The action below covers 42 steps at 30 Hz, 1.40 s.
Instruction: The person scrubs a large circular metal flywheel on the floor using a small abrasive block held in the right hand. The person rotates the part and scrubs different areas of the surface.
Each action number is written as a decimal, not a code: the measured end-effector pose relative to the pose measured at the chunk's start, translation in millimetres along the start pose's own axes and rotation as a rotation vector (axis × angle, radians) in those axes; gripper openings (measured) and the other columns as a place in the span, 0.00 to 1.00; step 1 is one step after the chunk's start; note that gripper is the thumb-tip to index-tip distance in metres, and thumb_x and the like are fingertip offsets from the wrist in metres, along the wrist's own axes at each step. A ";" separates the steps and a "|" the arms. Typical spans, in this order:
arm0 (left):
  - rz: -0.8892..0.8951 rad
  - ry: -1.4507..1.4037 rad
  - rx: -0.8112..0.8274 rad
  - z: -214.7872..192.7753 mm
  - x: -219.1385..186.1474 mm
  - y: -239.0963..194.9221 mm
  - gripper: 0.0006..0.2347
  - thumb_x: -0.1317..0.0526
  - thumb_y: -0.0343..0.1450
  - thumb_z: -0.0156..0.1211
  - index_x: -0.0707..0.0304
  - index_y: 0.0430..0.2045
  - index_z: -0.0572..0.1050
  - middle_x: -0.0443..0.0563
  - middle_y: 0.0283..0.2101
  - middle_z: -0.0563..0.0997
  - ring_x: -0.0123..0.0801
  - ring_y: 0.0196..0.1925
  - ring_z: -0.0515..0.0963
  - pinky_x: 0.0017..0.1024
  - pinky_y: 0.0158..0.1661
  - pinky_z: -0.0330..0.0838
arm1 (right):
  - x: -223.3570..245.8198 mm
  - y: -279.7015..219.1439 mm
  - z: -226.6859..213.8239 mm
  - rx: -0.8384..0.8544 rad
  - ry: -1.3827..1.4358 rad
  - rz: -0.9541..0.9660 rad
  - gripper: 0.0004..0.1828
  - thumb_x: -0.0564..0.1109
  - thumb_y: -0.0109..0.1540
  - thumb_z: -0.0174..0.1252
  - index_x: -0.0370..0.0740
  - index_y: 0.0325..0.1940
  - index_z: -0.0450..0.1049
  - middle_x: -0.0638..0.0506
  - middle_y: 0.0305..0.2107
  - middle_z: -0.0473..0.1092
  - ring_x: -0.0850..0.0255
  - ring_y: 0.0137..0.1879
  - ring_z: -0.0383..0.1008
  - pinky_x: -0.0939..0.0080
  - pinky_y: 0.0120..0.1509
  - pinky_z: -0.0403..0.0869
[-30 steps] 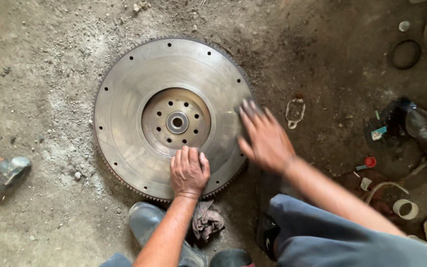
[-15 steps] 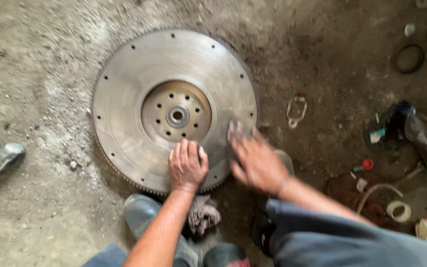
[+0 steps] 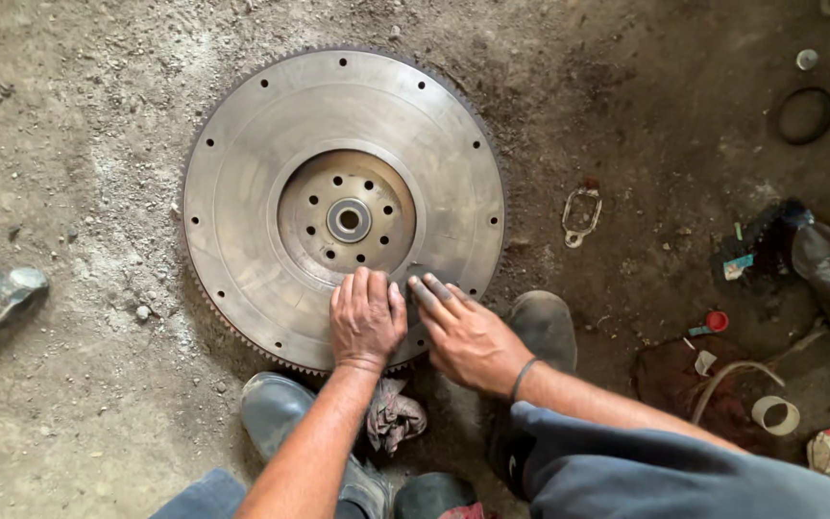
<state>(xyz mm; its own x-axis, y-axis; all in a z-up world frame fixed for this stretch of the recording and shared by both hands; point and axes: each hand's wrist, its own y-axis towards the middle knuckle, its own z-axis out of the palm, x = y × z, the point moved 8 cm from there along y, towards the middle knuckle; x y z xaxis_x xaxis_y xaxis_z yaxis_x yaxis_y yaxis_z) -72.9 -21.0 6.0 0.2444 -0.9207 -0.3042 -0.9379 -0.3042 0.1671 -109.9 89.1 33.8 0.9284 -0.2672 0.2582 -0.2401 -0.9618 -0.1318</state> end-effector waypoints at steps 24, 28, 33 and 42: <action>0.008 -0.057 -0.009 -4.9 -0.1 1.3 0.10 0.63 0.67 0.57 0.63 0.39 0.70 0.56 0.37 0.71 0.48 0.41 0.74 0.45 0.44 0.69 | -115.1 13.6 -26.5 -0.377 -0.038 0.374 0.25 0.45 0.64 0.57 0.35 0.65 0.72 0.41 0.63 0.69 0.50 0.57 0.73 0.54 0.58 0.74; 0.000 -0.061 -0.008 -4.0 0.3 1.7 0.10 0.63 0.66 0.57 0.63 0.39 0.70 0.55 0.37 0.71 0.47 0.41 0.74 0.44 0.43 0.68 | -121.2 9.0 -23.7 -0.451 0.207 0.428 0.15 0.42 0.64 0.62 0.38 0.54 0.76 0.45 0.53 0.73 0.48 0.54 0.73 0.51 0.58 0.75; -0.001 -0.060 0.002 -4.1 0.7 1.7 0.10 0.63 0.67 0.58 0.62 0.39 0.70 0.55 0.37 0.71 0.47 0.41 0.74 0.44 0.44 0.69 | -42.4 -21.3 -6.7 -0.495 0.271 0.353 0.15 0.38 0.56 0.64 0.41 0.47 0.77 0.45 0.46 0.72 0.47 0.52 0.72 0.48 0.54 0.74; 0.006 -0.021 -0.003 -4.7 -0.5 0.5 0.09 0.63 0.67 0.57 0.62 0.39 0.70 0.56 0.36 0.70 0.47 0.41 0.74 0.44 0.43 0.69 | -172.5 3.3 13.0 -0.391 0.521 0.754 0.15 0.51 0.61 0.68 0.43 0.44 0.73 0.44 0.35 0.78 0.48 0.39 0.81 0.48 0.43 0.78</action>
<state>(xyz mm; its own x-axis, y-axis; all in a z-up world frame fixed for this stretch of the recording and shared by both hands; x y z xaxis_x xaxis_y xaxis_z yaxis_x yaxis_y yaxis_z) -72.4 -21.8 10.6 0.2335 -0.9171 -0.3231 -0.9385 -0.2994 0.1717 -267.2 132.9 -23.6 0.2770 -0.7195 0.6369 -0.8793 -0.4571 -0.1340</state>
